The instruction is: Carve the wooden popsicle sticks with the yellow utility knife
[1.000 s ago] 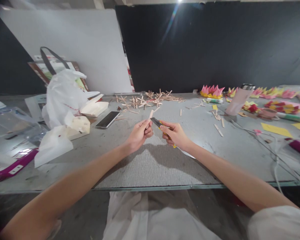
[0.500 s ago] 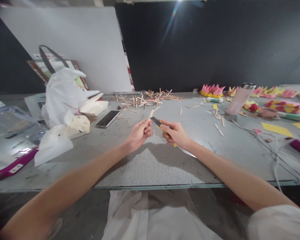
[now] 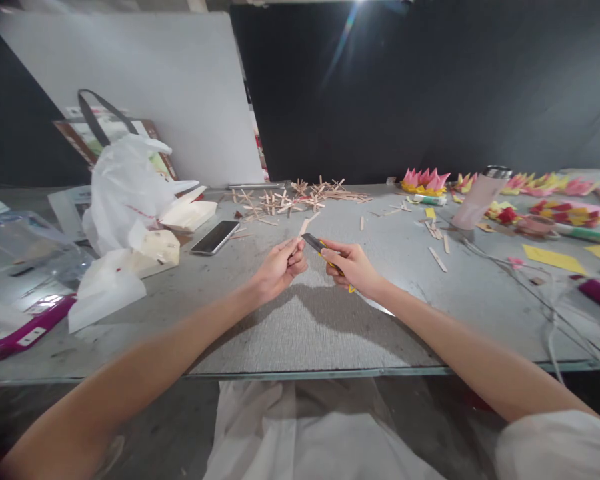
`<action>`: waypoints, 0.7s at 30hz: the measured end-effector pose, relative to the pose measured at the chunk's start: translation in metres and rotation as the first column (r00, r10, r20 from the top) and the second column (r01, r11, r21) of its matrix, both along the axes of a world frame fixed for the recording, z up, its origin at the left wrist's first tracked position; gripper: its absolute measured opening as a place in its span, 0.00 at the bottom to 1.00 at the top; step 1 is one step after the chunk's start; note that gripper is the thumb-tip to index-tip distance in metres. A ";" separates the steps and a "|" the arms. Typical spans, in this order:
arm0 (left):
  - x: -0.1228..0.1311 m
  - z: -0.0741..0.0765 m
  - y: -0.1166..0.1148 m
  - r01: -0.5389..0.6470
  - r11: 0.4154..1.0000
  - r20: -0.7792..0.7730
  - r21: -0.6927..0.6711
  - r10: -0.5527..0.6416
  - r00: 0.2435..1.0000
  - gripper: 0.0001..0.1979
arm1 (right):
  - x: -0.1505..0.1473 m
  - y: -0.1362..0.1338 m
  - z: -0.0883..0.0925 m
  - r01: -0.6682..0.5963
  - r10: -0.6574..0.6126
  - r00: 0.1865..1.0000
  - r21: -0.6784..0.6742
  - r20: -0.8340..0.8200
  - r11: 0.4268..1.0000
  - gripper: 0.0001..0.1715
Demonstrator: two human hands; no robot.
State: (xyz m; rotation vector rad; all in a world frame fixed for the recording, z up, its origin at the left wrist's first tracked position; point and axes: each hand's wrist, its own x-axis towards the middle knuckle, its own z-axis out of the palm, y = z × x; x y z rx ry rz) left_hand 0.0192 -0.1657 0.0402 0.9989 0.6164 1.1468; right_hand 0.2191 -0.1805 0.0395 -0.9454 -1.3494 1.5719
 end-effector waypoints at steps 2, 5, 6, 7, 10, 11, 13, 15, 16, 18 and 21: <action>0.000 0.000 0.000 0.006 1.000 0.006 -0.006 -0.006 1.000 0.15 | 0.000 0.001 -0.001 -0.009 0.009 1.000 -0.005 -0.008 1.000 0.44; 0.000 0.000 0.000 0.008 1.000 0.011 -0.016 -0.008 1.000 0.15 | 0.000 0.001 0.000 -0.014 0.014 1.000 -0.008 -0.012 1.000 0.44; 0.000 0.000 0.000 0.008 1.000 0.010 -0.021 -0.008 1.000 0.15 | 0.000 0.000 0.001 -0.013 0.013 1.000 -0.011 -0.010 1.000 0.44; 0.000 0.000 0.000 0.006 1.000 0.009 -0.025 -0.006 1.000 0.15 | -0.001 0.000 0.002 -0.011 0.011 1.000 -0.013 -0.008 1.000 0.44; 0.000 0.001 0.000 -0.001 0.999 0.003 -0.038 0.001 1.000 0.16 | -0.001 -0.002 0.003 -0.002 0.002 1.000 -0.017 -0.005 1.000 0.44; 0.000 0.001 0.000 -0.001 0.999 0.002 -0.042 0.001 1.000 0.16 | 0.000 -0.002 0.003 0.001 -0.001 1.000 -0.017 -0.005 1.000 0.44; 0.000 0.002 0.000 0.005 0.999 0.009 -0.046 -0.004 1.000 0.16 | 0.000 -0.002 0.003 0.001 -0.001 1.000 -0.021 -0.004 1.000 0.44; 0.000 0.002 0.000 0.018 0.999 0.021 -0.048 -0.017 1.000 0.16 | 0.000 -0.001 0.002 -0.005 0.005 1.000 -0.027 -0.005 1.000 0.44; 0.000 0.002 0.000 0.024 0.999 0.025 -0.045 -0.023 0.999 0.17 | 0.000 -0.001 0.002 -0.007 0.007 1.000 -0.032 -0.005 0.999 0.44; 0.000 0.001 0.000 0.029 0.999 0.019 -0.030 -0.028 0.999 0.17 | 0.000 0.000 0.002 -0.002 0.002 1.000 -0.047 -0.001 0.999 0.44; 0.000 -0.004 0.003 -0.036 0.999 -0.089 0.040 0.040 0.995 0.18 | 0.000 0.002 0.005 0.013 -0.011 0.999 -0.071 0.031 0.997 0.42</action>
